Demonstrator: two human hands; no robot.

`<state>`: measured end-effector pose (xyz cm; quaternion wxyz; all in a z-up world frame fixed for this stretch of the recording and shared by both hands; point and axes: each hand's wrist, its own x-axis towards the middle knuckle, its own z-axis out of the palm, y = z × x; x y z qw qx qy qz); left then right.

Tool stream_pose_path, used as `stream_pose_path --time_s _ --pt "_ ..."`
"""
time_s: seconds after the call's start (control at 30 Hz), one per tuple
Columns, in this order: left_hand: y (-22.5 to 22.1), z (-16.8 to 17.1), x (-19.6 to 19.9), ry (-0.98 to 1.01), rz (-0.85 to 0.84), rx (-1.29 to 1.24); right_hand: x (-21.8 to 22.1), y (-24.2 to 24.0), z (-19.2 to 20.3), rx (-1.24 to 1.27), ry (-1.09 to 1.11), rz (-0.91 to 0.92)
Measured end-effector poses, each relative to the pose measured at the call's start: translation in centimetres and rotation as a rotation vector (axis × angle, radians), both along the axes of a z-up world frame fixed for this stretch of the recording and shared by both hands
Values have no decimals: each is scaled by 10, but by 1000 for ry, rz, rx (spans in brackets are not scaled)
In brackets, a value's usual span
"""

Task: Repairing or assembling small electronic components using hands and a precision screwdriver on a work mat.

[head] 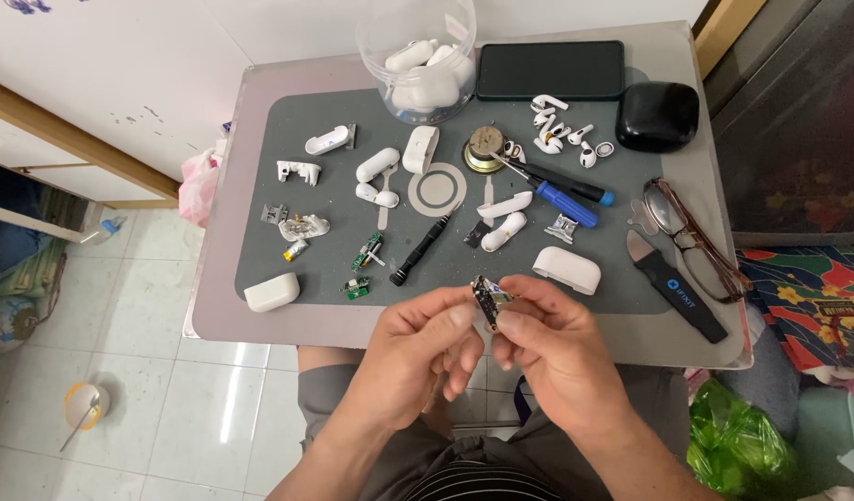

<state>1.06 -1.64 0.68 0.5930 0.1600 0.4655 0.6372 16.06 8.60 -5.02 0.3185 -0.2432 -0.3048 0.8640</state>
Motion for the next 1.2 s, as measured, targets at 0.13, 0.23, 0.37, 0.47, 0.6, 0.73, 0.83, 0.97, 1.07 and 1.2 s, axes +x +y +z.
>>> stream_pose_path --time_s 0.13,0.23,0.37,0.47,0.6,0.73,0.83,0.97,1.07,1.2 --pt "2 10 5 138 -29 40 2 -2 -7 -64 30 50" --pt "4 10 9 246 -1 2 3 -4 -8 -92 3 25" --pt "5 11 11 262 24 -58 1 -5 -9 -84 13 11" --pt "6 11 11 238 28 -66 2 -5 -7 -77 -6 17" --pt "7 12 12 238 30 -96 3 -3 -10 -95 -10 41" --pt "10 15 13 246 35 -125 2 -1 -6 -145 -39 73" --pt "10 13 13 267 23 -111 2 -1 -7 -155 -37 88" --pt "8 1 7 367 61 -28 9 5 2 8 -55 6" --pt "8 -5 -9 847 125 59 21 14 21 267 -35 -154" --pt "11 -13 -28 1340 -40 100 27 21 25 523 -324 -509"
